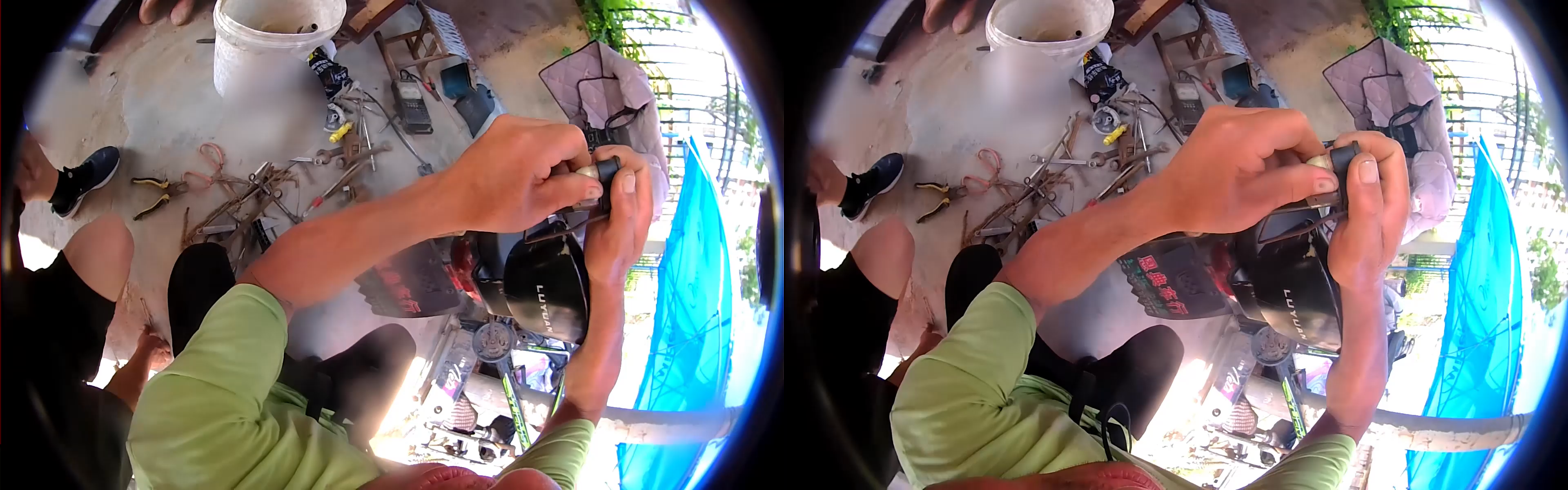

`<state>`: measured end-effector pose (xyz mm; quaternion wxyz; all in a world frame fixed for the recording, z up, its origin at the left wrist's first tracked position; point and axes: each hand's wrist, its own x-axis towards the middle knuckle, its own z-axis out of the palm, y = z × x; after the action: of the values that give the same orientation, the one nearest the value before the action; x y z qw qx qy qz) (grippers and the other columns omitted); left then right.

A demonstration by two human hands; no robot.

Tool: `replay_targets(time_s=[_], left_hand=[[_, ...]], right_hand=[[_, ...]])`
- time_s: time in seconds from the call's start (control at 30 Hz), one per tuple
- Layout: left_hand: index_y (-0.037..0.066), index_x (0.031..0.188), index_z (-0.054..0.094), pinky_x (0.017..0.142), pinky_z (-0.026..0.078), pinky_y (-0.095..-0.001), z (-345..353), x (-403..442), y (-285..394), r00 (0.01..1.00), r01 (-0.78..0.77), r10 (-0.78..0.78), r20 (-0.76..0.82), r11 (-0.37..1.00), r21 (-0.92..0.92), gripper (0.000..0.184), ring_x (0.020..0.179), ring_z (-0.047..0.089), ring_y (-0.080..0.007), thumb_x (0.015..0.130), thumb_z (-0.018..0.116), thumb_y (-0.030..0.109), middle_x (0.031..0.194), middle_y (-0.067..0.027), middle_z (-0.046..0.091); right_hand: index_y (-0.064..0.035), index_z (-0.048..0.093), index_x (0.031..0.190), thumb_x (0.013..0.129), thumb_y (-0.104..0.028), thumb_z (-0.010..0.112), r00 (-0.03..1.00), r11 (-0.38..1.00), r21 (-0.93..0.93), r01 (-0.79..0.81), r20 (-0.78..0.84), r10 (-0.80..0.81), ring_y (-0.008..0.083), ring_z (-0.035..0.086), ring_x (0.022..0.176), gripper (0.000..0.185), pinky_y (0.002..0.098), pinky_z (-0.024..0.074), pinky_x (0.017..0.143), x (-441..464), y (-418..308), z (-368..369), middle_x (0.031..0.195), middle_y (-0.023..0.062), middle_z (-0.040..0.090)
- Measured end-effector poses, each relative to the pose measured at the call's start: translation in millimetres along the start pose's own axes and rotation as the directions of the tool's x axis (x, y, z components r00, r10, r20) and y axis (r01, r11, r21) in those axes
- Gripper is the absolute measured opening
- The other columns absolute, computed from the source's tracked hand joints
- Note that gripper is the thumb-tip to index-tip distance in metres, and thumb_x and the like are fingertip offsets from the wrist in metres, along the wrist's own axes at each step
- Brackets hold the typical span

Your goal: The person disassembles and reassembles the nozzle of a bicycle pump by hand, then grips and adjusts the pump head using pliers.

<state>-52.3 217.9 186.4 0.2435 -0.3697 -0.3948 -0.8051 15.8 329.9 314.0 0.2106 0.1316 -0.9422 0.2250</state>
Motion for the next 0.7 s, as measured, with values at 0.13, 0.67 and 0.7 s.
replay_targets(time_s=[0.13,0.67,0.7], left_hand=[[0.001,0.097,0.072,0.061,0.05,-0.0259,-11.0,-0.9,5.5,0.978,0.184,-0.167,0.123,0.973,-0.141,0.021,0.072,0.066,-0.0073,0.09,0.079,0.019,0.08,-0.007,0.072],[0.002,0.094,0.073,0.062,0.053,-0.03,-0.6,-8.5,-1.5,0.999,-0.048,0.048,0.0,0.995,0.092,0.02,0.072,0.07,-0.0169,0.089,0.078,0.02,0.081,-0.0084,0.072],[0.002,0.096,0.073,0.063,0.053,-0.0297,-1.9,-8.8,-3.4,0.999,0.016,-0.017,0.047,1.0,0.006,0.02,0.074,0.071,-0.0171,0.09,0.077,0.02,0.082,-0.0089,0.073]], right_hand=[[0.0007,0.059,0.108,0.104,-0.033,0.049,1.0,0.996,0.085,-0.003,-0.006,0.003,0.0122,0.05,0.089,0.036,0.0277,0.0413,0.083,-1.5,0.8,2.5,0.096,0.005,0.057],[0.001,0.061,0.109,0.104,-0.032,0.048,0.999,0.995,0.104,-0.004,0.049,-0.001,0.0116,0.05,0.089,0.035,0.0263,0.0412,0.082,-4.5,1.1,-3.7,0.097,0.0056,0.057],[0.0009,0.061,0.109,0.104,-0.032,0.048,0.999,0.996,0.091,-0.003,0.049,-0.002,0.0115,0.05,0.089,0.035,0.0261,0.0411,0.082,-3.8,1.8,-3.9,0.097,0.0056,0.057]])
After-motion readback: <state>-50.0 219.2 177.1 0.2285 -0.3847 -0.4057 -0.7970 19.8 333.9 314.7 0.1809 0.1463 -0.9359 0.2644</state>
